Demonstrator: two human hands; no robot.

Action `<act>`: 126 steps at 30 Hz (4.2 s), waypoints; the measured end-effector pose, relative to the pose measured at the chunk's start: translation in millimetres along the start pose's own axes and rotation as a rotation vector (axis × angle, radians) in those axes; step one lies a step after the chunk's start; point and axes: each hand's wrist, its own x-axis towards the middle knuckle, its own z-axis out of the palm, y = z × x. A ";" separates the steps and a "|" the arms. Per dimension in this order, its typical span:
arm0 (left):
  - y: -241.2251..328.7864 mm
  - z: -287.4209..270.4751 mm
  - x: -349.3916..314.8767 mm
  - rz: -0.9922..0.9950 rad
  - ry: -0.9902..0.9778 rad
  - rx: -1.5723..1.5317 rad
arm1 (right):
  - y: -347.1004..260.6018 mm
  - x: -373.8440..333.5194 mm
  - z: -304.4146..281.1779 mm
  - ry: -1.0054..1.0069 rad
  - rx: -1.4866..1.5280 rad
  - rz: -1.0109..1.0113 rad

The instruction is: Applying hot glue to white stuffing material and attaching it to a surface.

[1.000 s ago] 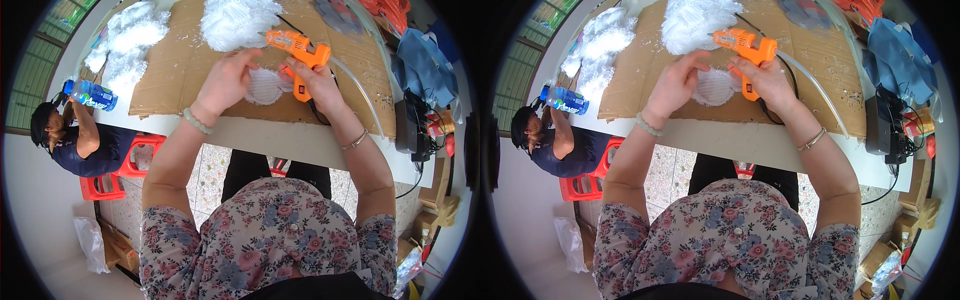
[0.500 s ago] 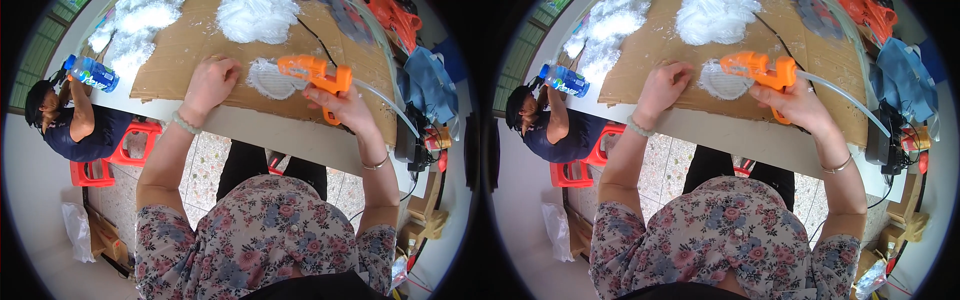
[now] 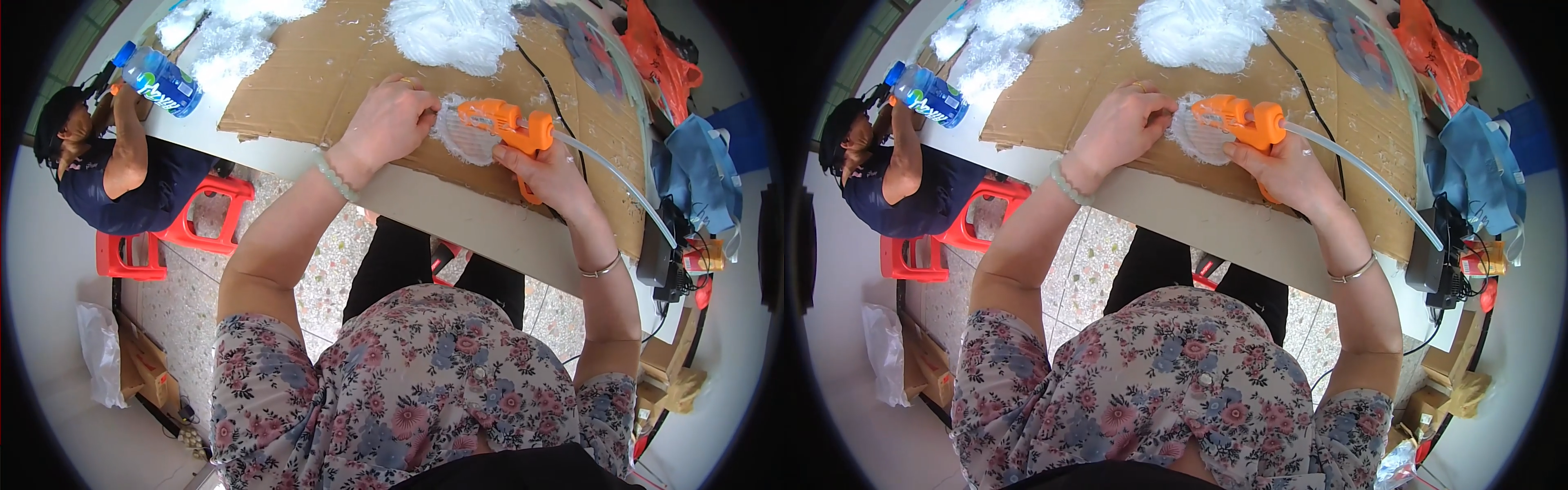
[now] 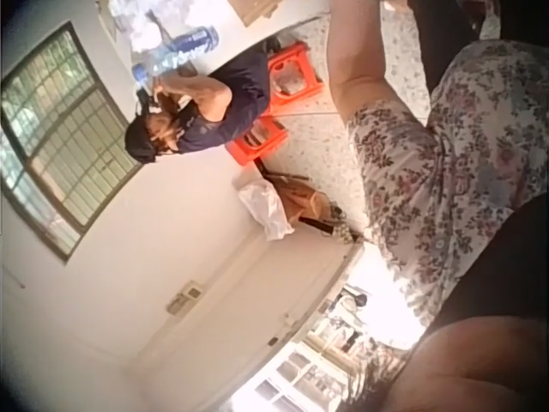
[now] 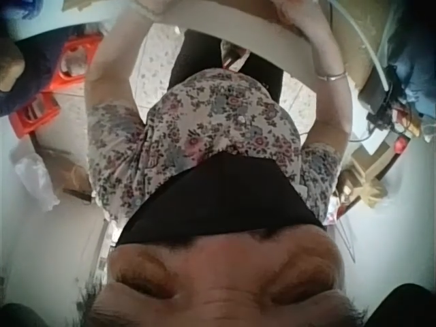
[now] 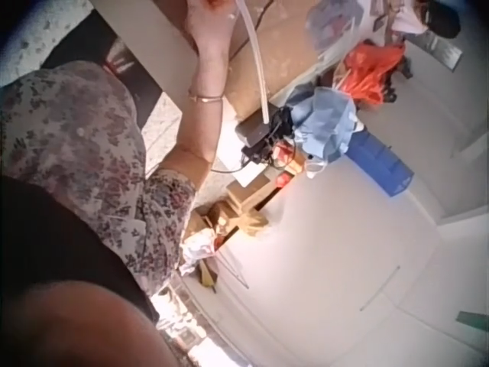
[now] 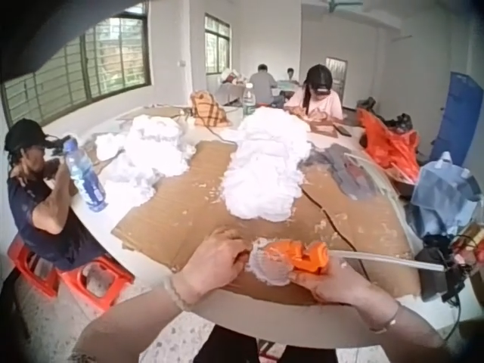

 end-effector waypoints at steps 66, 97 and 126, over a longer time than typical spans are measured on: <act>7.8 -4.2 -0.2 -0.097 -0.013 -0.157 | -4.0 -28.4 -27.9 -0.116 0.039 0.158; 25.4 10.9 12.3 0.162 0.069 0.098 | 8.2 -49.6 -47.6 -0.105 0.034 0.139; 47.6 6.3 3.2 0.298 -0.061 0.132 | 15.0 -51.6 -49.1 0.003 -0.063 0.147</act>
